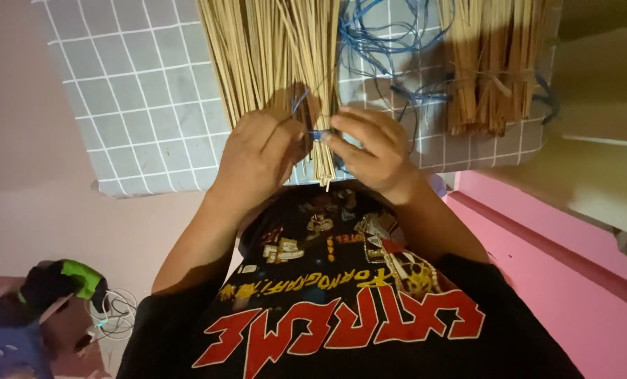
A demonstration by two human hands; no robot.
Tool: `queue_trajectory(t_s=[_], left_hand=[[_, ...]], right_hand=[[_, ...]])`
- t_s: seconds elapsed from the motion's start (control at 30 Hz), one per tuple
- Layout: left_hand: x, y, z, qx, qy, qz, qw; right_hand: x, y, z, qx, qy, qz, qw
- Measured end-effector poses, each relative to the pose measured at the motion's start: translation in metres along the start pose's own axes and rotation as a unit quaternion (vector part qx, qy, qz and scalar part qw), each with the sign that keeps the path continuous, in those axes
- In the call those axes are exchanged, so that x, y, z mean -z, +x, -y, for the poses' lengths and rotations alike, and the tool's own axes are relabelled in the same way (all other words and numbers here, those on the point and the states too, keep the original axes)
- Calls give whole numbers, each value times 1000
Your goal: Organizing wooden sticks into bundles and tying them with string.
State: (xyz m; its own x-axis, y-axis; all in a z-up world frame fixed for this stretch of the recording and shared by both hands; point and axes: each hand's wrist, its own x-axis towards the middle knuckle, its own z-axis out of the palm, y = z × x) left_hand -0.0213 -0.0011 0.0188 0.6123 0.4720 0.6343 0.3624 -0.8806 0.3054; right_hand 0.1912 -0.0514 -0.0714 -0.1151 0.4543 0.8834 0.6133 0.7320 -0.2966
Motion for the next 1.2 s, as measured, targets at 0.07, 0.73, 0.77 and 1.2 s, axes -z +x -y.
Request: queue_trajectory(t_s=[0.07, 0.73, 0.77, 1.2], left_hand=[[1, -13, 12, 23, -12, 15, 1000], [-27, 1, -45, 355, -547, -130, 747], [-25, 0, -47, 360, -525, -112, 763], [-10, 12, -59, 139, -400, -85, 902]], right_hand=[[22, 1, 9, -34, 12, -11, 999], [6, 14, 67, -507, 559, -138, 641], [7, 18, 70, -517, 468, -82, 712], [1, 8, 74, -548, 426, -42, 718]])
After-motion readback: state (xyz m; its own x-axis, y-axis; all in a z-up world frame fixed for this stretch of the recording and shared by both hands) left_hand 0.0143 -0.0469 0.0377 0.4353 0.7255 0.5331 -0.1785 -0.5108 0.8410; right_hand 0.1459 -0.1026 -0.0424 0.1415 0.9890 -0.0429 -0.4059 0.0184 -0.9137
